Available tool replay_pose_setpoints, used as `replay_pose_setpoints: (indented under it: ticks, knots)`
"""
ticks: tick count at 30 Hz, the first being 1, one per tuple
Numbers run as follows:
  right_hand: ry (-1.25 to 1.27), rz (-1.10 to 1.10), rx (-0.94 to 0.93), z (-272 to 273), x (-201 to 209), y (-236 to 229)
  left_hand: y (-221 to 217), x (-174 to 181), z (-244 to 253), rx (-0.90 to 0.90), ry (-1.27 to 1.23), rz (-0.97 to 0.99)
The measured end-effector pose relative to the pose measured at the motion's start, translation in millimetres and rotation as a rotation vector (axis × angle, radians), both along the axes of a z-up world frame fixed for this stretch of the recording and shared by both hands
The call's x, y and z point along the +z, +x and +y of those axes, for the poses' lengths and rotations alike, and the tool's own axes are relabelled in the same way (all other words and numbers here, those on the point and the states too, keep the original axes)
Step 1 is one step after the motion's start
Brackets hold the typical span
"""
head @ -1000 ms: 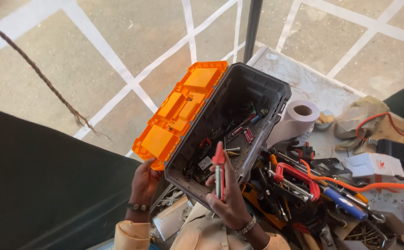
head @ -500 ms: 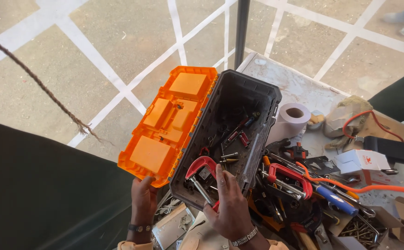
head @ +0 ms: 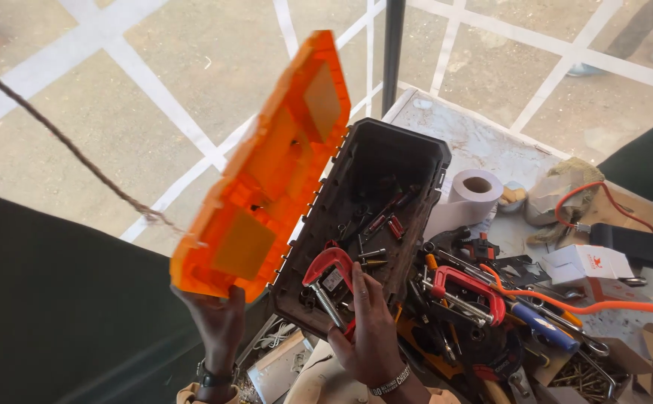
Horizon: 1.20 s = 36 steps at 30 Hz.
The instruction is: Searching through and organizing various hand tools inside a plastic toolbox
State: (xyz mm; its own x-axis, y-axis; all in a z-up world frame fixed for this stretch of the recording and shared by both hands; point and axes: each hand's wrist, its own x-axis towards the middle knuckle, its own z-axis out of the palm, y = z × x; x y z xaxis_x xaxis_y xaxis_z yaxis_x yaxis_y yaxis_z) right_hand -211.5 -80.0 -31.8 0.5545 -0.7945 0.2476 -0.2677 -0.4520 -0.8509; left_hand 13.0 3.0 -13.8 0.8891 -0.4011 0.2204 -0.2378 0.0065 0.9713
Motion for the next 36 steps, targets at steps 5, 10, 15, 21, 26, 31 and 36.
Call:
replay_pose_setpoints:
  ticks: [5, 10, 15, 21, 26, 31, 36]
  knots:
    - [0.002, -0.188, 0.069, -1.3, -0.4, -6.6, -4.8, -8.1, 2.5, -0.061, 0.106, -0.273]
    - [-0.054, -0.386, 0.105, 1.6, 3.1, -11.1, -18.9, -2.0, 2.7, -0.115, 0.121, -0.590]
    - [-0.146, -0.286, -0.122, 7.2, 16.8, -33.0, -40.6, 14.3, -3.9, -0.251, 0.036, -0.791]
    - [-0.353, 0.471, -0.146, -25.8, 14.8, -36.7, -49.2, 15.3, -2.3, -0.279, 0.166, -1.023]
    - [-0.638, 0.467, -0.016, -56.7, -18.5, -13.1, -62.3, 22.0, -10.3, -0.279, 0.140, -1.168]
    - [-0.599, 0.406, 0.051, -59.2, -25.3, -25.5, -65.0, 12.9, -6.0, -0.360, 0.136, -1.133]
    - [-0.570, 0.357, 0.125, -57.0, -27.8, -47.7, -65.9, 24.3, -10.3, -0.431, 0.107, -1.135]
